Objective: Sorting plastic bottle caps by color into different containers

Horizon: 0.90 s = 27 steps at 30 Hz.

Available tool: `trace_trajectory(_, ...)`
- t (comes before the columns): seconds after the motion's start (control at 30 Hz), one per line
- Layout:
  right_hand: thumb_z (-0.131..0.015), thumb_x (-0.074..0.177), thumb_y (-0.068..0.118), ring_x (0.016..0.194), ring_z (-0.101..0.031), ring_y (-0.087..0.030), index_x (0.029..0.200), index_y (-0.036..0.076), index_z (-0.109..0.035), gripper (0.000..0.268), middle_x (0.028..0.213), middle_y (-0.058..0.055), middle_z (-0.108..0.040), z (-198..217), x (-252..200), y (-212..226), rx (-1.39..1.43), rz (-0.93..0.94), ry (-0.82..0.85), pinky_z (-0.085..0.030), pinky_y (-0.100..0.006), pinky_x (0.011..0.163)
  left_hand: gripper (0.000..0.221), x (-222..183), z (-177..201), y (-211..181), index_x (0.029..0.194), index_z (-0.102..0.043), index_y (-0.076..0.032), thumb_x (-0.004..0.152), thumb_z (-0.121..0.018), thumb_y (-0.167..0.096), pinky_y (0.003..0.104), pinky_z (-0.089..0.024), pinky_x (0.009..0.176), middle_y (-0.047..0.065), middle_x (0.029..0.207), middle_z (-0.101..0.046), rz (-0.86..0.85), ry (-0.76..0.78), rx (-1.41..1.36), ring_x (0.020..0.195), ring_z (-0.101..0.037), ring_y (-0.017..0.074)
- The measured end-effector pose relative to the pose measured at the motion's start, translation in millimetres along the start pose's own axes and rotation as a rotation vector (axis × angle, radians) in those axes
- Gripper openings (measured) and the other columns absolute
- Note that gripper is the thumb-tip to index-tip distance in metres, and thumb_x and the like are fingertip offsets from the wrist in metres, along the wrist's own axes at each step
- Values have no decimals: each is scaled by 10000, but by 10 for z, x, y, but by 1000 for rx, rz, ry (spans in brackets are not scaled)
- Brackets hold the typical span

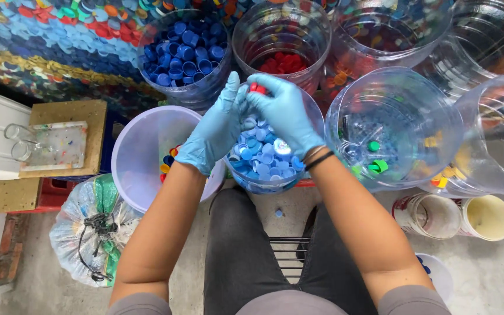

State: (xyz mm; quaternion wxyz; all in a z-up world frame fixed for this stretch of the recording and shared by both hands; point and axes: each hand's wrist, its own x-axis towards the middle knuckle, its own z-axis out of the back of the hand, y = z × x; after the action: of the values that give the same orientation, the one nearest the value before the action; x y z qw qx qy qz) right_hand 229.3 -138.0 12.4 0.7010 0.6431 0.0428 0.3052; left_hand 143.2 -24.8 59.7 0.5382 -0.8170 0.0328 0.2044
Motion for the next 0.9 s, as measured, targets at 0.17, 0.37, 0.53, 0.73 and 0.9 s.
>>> trace_trajectory(0.17,-703,928,116,760,-724,-174,1305,-23,-633,408,967,-111,-718,447,558,260,446,-429,69,-645,-236,672,1187,-69,-40,-116,1597,-304,-102,642,-475,-785,323,-506,819,42,1628,-433,-55,-179,35,1177,-517,140)
trace_trajectory(0.37,-729,852,19,863,-810,-326,1276,-47,-658,435,1014,-205,-746,695,1318,-594,507,-571,-109,-729,-331,685,702,-458,369,-96,1499,-476,-172,923,-391,-565,283,-529,874,55,1427,-653,-267,-372,113,1040,-636,115)
trace_trajectory(0.53,-491,968,397,1375,-596,-494,1605,68,-274,749,1624,-335,-264,818,1493,-753,564,-720,-161,-576,-513,1117,361,-503,1272,158,1327,-589,-87,1085,-443,-313,241,-567,723,52,1100,-748,-416,-481,166,892,-700,129)
trace_trajectory(0.73,-565,912,474,1462,-418,-526,1613,58,-248,875,1643,-309,-257,852,1462,-771,652,-657,-186,-482,-586,1161,287,-281,1932,454,1114,-723,-121,900,-532,-118,332,-576,897,36,960,-782,35,-424,893,945,-722,138)
trace_trajectory(0.9,-603,827,509,1377,-568,-465,1488,18,-452,837,1539,-298,-463,653,1179,-510,752,-656,-159,-522,-551,1117,369,130,2622,1015,1152,-700,-146,817,-604,-269,437,-506,857,142,1154,-726,301,-172,1350,980,-664,311)
